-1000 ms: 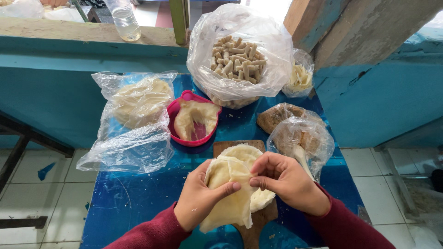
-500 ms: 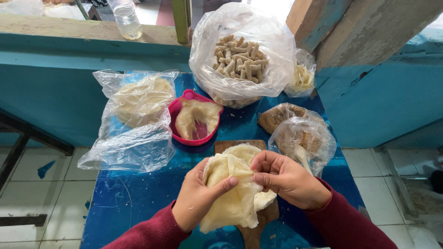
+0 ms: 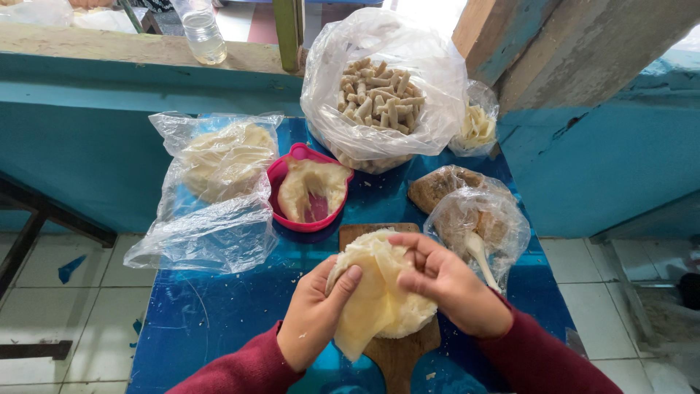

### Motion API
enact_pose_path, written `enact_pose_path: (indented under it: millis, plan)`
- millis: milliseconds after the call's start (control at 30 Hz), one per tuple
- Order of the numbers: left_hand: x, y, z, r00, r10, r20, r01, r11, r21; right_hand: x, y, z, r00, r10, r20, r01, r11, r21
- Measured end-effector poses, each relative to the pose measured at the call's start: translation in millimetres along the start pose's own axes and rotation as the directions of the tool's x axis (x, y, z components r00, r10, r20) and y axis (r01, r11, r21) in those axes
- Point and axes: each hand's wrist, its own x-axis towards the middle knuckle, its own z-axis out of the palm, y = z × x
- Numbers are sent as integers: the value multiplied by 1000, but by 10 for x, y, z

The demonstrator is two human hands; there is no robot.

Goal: The person stretches thin pieces of dough by hand and drapes them over round dough bases on a wooden board, pressing the edges to seal. They then cut a dough piece with a knife and wrap dough pieces in plastic sheeting on the table.

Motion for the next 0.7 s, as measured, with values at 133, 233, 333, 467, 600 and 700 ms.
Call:
enact_pose_path:
  millis: [133, 233, 333, 467, 600, 700]
  plan:
    - [-10, 20, -23, 999, 11, -51, -11, 1000, 0, 22, 149, 17, 980, -197, -34, 188, 965, -184]
    - [9, 118, -71, 992, 46, -119, -53, 997, -52, 42, 133, -98, 990, -118, -80, 111, 990, -88]
    - [34, 219, -93, 987, 92, -130, -102, 992, -71, 60, 78, -168, 1000, 27, 4, -27, 996, 84]
    - [20, 333, -99, 969, 157, -193, -177, 980, -93, 84, 11, -179, 994, 101, 33, -106, 935, 340]
    - [41, 488, -172, 922, 278, -271, -327, 932, -155, 116, -5, -236, 991, 133, 12, -124, 885, 449]
    - [77, 587, -287, 838, 382, -390, -443, 894, -75, 147, 52, -303, 997, 73, -1, -65, 883, 464]
